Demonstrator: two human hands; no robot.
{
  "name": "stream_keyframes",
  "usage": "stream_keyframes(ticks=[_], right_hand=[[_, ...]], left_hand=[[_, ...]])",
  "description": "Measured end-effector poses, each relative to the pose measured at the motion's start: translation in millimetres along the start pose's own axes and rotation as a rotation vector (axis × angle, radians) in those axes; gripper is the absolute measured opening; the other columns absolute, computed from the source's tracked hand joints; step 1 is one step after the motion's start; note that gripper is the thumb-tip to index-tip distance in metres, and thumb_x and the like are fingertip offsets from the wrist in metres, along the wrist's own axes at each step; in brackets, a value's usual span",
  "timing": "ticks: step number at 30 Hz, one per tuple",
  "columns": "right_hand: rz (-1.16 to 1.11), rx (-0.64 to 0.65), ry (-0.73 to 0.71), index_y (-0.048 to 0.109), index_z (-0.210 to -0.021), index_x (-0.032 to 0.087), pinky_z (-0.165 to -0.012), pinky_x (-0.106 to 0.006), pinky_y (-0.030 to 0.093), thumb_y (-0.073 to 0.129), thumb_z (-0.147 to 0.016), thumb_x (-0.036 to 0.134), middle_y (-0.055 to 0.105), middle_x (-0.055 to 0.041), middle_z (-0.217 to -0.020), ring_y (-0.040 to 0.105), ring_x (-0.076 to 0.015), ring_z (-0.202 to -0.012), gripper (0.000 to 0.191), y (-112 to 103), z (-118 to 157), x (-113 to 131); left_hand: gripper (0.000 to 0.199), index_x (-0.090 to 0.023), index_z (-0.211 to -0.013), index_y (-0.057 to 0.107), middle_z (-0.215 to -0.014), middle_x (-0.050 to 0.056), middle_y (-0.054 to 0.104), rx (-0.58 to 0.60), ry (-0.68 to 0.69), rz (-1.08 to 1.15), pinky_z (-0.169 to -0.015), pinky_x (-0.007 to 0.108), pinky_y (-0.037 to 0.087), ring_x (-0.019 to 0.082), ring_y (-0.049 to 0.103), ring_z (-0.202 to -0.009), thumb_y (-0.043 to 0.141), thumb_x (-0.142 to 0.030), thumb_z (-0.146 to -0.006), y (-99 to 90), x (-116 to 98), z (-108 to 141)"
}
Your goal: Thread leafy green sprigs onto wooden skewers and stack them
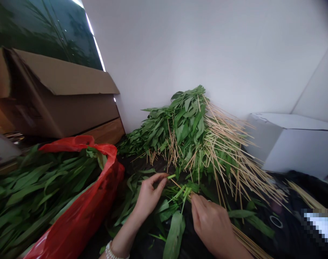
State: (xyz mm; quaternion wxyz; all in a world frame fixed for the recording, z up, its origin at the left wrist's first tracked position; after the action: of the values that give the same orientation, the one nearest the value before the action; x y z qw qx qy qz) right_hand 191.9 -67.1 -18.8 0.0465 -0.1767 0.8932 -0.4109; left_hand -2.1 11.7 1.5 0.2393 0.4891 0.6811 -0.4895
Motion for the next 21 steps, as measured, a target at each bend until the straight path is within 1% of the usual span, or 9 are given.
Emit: stream_keyframes(ticks=[3,7,11,14,21], right_hand=[[0.007,-0.014,0.004,0.055,-0.091,0.021,-0.052,-0.031,0.028,0.035,-0.090,0.007,0.063,0.0004,-0.067,0.061,-0.0165,-0.052,0.024,2.0,0.5,-0.8],[-0.002,-0.010,0.001,0.055,-0.091,0.021,-0.052,-0.030,0.028,0.035,-0.090,0.007,0.062,0.0009,-0.067,0.060,-0.0165,-0.052,0.025,3.3,0.8,-1.6],[-0.021,-0.014,-0.007,0.055,-0.089,0.021,-0.053,-0.029,0.029,0.034,-0.090,0.007,0.064,0.0004,-0.069,0.060,-0.0153,-0.052,0.025,2.2,0.6,-1.4],[-0.009,-0.023,-0.010,0.055,-0.089,0.021,-0.053,-0.029,0.028,0.032,-0.092,0.008,0.063,0.0003,-0.066,0.059,-0.0149,-0.052,0.026,1.4,0.4,-1.0],[-0.008,-0.046,-0.018,0.055,-0.088,0.021,-0.054,-0.028,0.029,0.030,-0.094,0.010,0.062,0.0001,-0.065,0.059,-0.0143,-0.053,0.028,1.5,0.6,-1.4]], left_hand=[[0.022,-0.018,-0.100,0.072,-0.093,0.004,0.075,0.021,0.012,-0.017,-0.082,0.029,0.052,0.019,0.068,-0.086,0.061,-0.030,-0.086,1.0,-3.1,0.6],[0.022,-0.019,-0.100,0.073,-0.090,0.003,0.075,0.019,0.054,-0.069,-0.079,0.030,0.053,0.019,0.069,-0.082,0.070,-0.026,-0.080,1.2,-3.1,0.9],[0.019,-0.020,-0.101,0.073,-0.095,0.005,0.075,0.005,0.153,-0.156,-0.081,0.030,0.052,0.020,0.069,-0.087,0.061,-0.029,-0.088,0.2,-2.3,0.7],[0.020,-0.019,-0.101,0.073,-0.094,0.005,0.075,-0.009,0.217,-0.216,-0.079,0.030,0.052,0.020,0.069,-0.086,0.057,-0.028,-0.091,0.4,-1.7,0.7],[0.019,-0.018,-0.101,0.072,-0.094,0.005,0.075,-0.051,0.249,-0.265,-0.077,0.028,0.052,0.019,0.070,-0.085,0.056,-0.022,-0.092,0.4,2.7,-0.4]])
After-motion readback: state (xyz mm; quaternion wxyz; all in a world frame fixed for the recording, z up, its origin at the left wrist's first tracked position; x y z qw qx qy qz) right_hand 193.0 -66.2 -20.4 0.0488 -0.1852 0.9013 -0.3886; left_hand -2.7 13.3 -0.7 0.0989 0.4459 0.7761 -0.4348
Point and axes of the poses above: each hand's wrist, its own z-axis away from the middle knuckle, its own y-axis out of the palm, x = y × z, the point moved 1 cm from there along -z, towards the middle knuckle
